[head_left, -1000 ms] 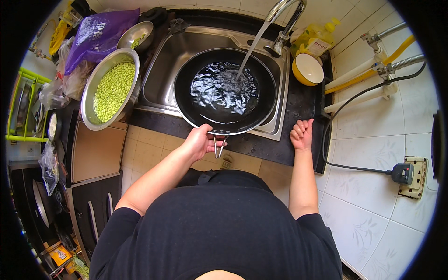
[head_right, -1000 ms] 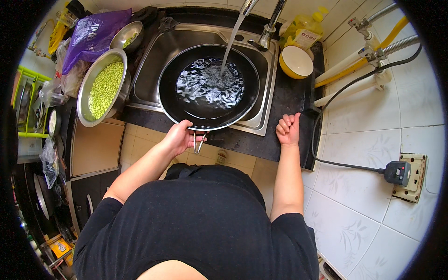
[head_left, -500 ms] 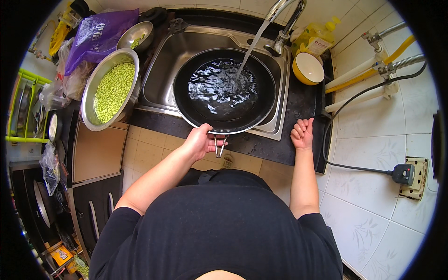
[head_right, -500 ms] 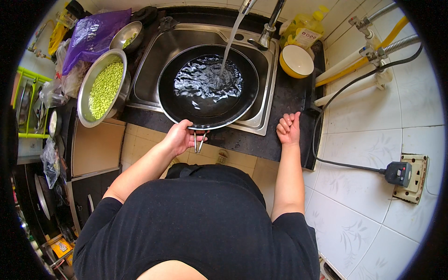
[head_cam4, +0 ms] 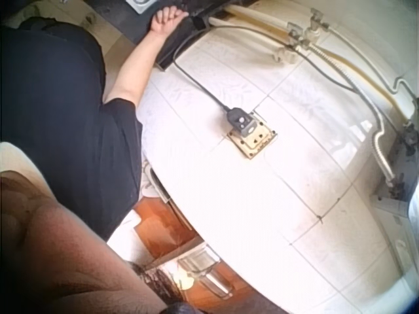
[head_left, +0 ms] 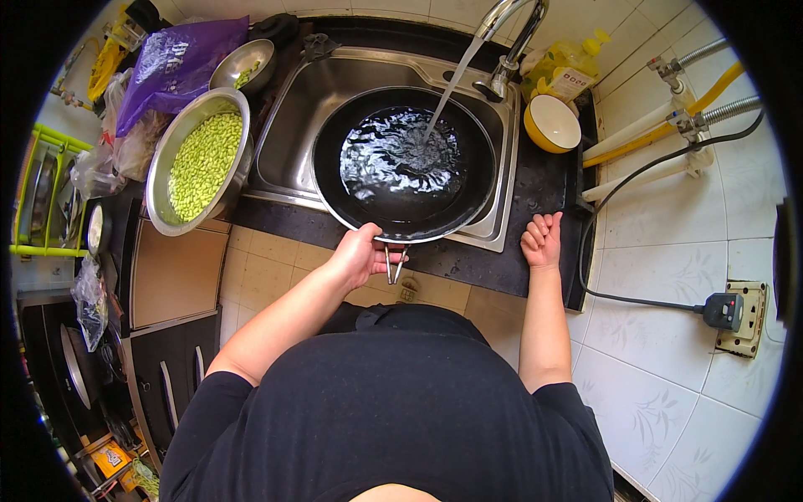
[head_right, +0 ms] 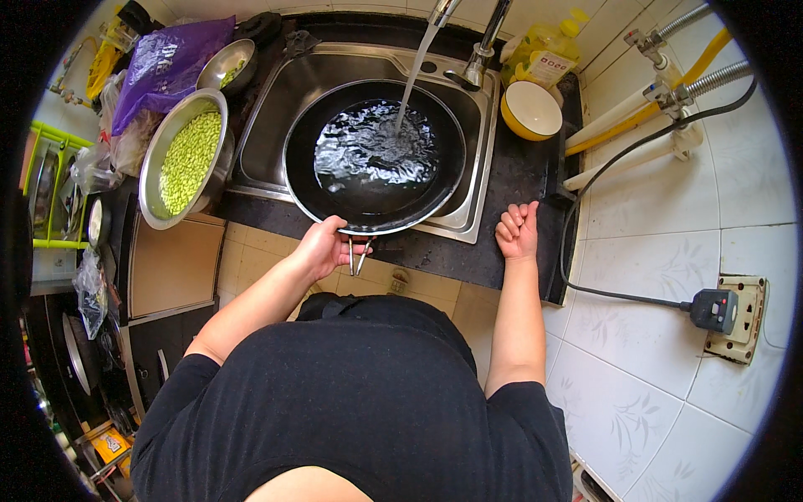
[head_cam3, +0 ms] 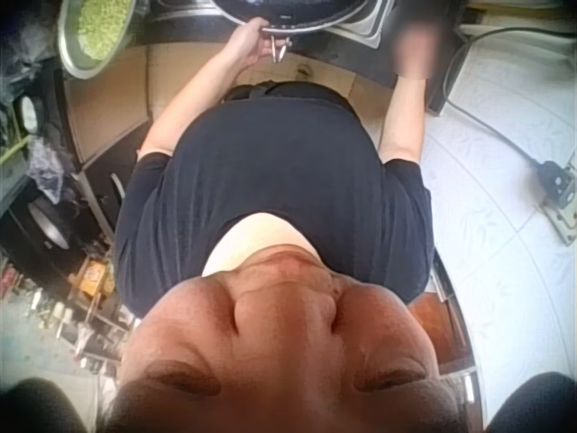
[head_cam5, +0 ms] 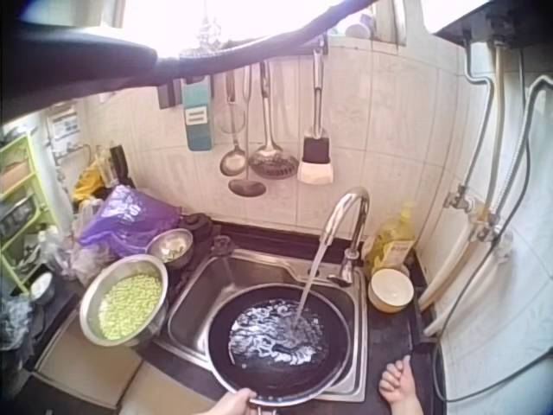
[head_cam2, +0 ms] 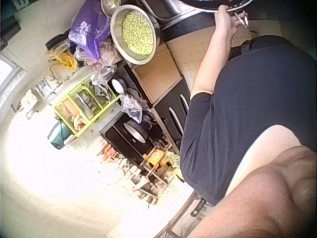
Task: The person fills a wok with water and places it on the stove. They add a spoonful of white powder to the water. The person then transfers a bowl of green beans into a larger bowl. Finally, they pour water into a bowl of raw meat chunks and place it on the stove.
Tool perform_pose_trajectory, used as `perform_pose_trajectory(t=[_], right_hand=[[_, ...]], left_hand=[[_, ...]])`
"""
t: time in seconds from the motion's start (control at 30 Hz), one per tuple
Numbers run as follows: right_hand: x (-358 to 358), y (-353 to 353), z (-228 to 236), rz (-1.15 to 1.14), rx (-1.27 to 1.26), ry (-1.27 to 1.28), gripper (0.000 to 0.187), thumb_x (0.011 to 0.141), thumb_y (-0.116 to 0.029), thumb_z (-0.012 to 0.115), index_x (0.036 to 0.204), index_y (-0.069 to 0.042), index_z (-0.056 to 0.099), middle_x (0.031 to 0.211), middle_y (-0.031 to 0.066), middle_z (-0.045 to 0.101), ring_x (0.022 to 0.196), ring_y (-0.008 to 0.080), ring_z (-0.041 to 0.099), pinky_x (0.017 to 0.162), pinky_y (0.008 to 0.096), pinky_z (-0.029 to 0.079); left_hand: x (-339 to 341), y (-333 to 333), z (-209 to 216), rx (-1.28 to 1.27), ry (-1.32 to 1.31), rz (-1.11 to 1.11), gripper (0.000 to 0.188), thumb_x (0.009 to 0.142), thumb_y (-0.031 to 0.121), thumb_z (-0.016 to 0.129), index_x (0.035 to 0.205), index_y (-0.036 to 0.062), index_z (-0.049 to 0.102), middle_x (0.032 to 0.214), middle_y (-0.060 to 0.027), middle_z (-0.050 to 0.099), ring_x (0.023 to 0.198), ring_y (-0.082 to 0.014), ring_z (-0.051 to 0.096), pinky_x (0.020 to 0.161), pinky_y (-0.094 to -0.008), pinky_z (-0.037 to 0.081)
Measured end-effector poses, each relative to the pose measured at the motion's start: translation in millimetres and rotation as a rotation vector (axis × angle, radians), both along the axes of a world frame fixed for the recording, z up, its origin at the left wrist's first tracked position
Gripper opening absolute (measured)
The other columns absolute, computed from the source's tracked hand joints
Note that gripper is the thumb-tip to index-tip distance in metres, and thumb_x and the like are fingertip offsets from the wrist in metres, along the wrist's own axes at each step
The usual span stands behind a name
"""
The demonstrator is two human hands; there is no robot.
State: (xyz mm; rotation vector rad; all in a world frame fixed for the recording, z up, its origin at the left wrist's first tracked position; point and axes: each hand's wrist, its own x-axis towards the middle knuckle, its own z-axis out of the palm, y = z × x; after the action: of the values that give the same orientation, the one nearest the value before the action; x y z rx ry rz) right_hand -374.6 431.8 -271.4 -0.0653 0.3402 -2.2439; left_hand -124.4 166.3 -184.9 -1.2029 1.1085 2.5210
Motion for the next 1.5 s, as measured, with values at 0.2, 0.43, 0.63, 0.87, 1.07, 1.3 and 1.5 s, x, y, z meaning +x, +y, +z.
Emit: perform_pose_trajectory(t=[0.2, 0.43, 0.63, 0.87, 1.07, 1.3, 1.5], right_hand=[[-1.1, -2.7, 3.7, 0.005, 0.088, -0.007, 0.035, 0.090, -0.037, 0.041, 0.070, -0.010, 0.048, 0.056, -0.0013, 0.035, 0.041, 0.0076, 0.029, 0.035, 0.0199, 0.024], [-24.7, -79.8, 89.0, 0.039, 0.711, 0.331, 0.025, 0.090, -0.033, 0.044, 0.080, -0.011, 0.047, 0.051, -0.0042, 0.033, 0.037, 0.0054, 0.026, 0.033, 0.0193, 0.019], [-79.5, -177.4, 109.7, 0.101, 1.108, 0.731, 0.020, 0.083, -0.027, 0.056, 0.087, -0.007, 0.053, 0.056, -0.0034, 0.042, 0.041, 0.0064, 0.032, 0.036, 0.0222, 0.024], [-141.5, -224.0, 79.0, 0.154, 1.343, 1.032, 0.019, 0.077, -0.026, 0.062, 0.075, -0.009, 0.053, 0.053, -0.0012, 0.045, 0.038, 0.0097, 0.034, 0.034, 0.0253, 0.025], [-131.9, -237.8, 98.7, 0.205, 1.207, 0.985, 0.029, 0.079, -0.023, 0.059, 0.100, -0.003, 0.056, 0.058, -0.0002, 0.048, 0.043, 0.0081, 0.039, 0.038, 0.0224, 0.027], [-125.6, -191.4, 52.9, 0.116, 1.329, 1.418, 0.030, 0.080, -0.028, 0.057, 0.088, 0.001, 0.062, 0.067, 0.0005, 0.058, 0.057, 0.0084, 0.048, 0.052, 0.0251, 0.039], [-103.8, -171.0, 63.3, 0.464, 1.143, 1.262, 0.025, 0.079, -0.022, 0.059, 0.088, 0.000, 0.062, 0.073, 0.0004, 0.060, 0.066, 0.0076, 0.052, 0.059, 0.0232, 0.041]], left_hand=[[1.2, -0.2, 1.1, 0.004, 0.004, -0.006, 0.034, 0.084, 0.019, 0.030, 0.101, -0.0044, 0.048, 0.091, -0.0160, 0.059, 0.073, -0.0237, 0.062, 0.054, -0.0282, 0.048], [1.1, 1.3, 3.1, -0.007, -0.018, 0.008, 0.035, 0.083, 0.021, 0.031, 0.101, -0.0039, 0.049, 0.092, -0.0153, 0.060, 0.073, -0.0246, 0.062, 0.052, -0.0280, 0.047], [1.9, 3.2, 4.0, -0.013, -0.012, 0.034, 0.031, 0.083, 0.017, 0.031, 0.098, -0.0039, 0.049, 0.087, -0.0150, 0.060, 0.069, -0.0217, 0.063, 0.049, -0.0270, 0.046], [0.9, 5.2, 8.7, -0.006, -0.063, 0.054, 0.032, 0.082, 0.017, 0.034, 0.101, -0.0035, 0.048, 0.091, -0.0148, 0.060, 0.072, -0.0245, 0.063, 0.050, -0.0283, 0.046], [4.8, 4.0, 6.6, -0.001, -0.036, 0.068, 0.031, 0.082, 0.017, 0.036, 0.102, -0.0036, 0.048, 0.093, -0.0150, 0.060, 0.070, -0.0251, 0.064, 0.049, -0.0278, 0.047], [3.0, 2.3, 6.4, -0.012, -0.023, 0.064, 0.030, 0.082, 0.016, 0.035, 0.100, -0.0034, 0.048, 0.090, -0.0150, 0.060, 0.068, -0.0233, 0.063, 0.047, -0.0270, 0.047], [2.6, 1.5, 7.8, -0.035, -0.043, 0.075, 0.029, 0.082, 0.015, 0.035, 0.100, -0.0028, 0.049, 0.091, -0.0148, 0.061, 0.065, -0.0220, 0.063, 0.044, -0.0257, 0.045]])
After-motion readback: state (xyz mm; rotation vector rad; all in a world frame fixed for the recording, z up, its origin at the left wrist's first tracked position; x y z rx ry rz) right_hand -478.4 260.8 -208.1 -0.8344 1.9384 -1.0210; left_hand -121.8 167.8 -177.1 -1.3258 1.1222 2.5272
